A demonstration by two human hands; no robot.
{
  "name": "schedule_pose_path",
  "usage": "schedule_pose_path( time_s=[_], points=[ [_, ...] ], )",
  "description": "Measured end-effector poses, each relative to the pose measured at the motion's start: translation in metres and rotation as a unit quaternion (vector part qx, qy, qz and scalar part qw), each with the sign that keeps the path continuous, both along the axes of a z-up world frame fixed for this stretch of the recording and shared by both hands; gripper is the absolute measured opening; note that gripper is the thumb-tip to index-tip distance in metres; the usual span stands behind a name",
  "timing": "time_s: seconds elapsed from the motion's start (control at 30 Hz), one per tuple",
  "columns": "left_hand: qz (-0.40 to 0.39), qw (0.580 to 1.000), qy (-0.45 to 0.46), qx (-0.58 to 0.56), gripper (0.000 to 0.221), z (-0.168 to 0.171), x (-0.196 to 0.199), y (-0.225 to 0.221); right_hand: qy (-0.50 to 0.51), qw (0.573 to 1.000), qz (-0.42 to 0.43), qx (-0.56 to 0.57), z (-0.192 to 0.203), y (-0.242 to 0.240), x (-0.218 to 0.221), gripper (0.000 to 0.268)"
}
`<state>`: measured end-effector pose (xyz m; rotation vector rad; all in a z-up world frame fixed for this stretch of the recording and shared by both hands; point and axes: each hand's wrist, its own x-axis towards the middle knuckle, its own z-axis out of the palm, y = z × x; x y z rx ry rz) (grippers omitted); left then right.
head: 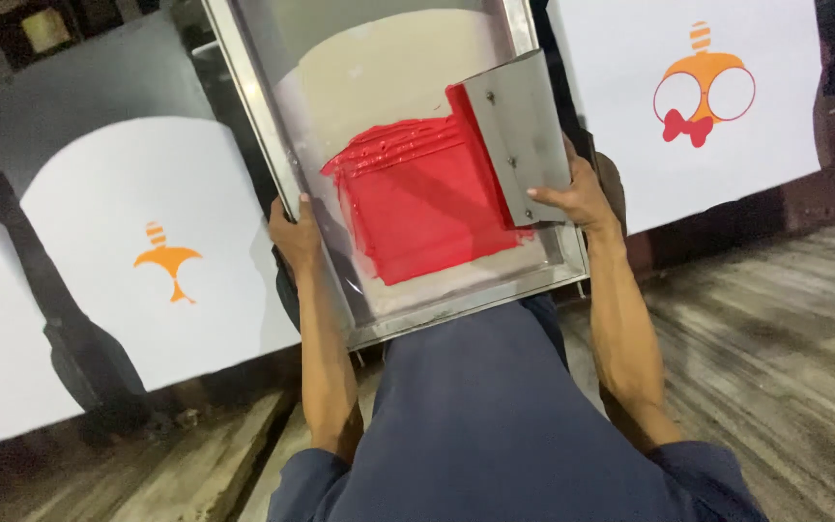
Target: Applying red ink to white t-shirts using a manual screen printing press and a squeegee.
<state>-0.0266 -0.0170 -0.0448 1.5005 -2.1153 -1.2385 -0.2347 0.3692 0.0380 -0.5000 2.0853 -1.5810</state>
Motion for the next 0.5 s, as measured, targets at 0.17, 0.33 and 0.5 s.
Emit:
schedule_pose_path(
  time_s=[0.17,0.33,0.5],
  points=[
    [-0.009,0.999,-0.021,0.030,0.051,0.023,-0.035,-0.013,-0.020,1.000,-0.005,-0.012,-0.009,-0.001,-0.016,0.050],
    [-0.046,0.999,-0.012,0.015,0.049,0.012,-0.032,-0.026,-0.096,0.994,-0.057,-0.018,-0.053,0.011,-0.010,0.052],
    [-0.062,0.994,-0.054,-0.076,0.055,-0.033,-0.005,-0.051,-0.076,0.997,-0.013,0.024,-0.060,0.016,-0.002,0.066]
  ],
)
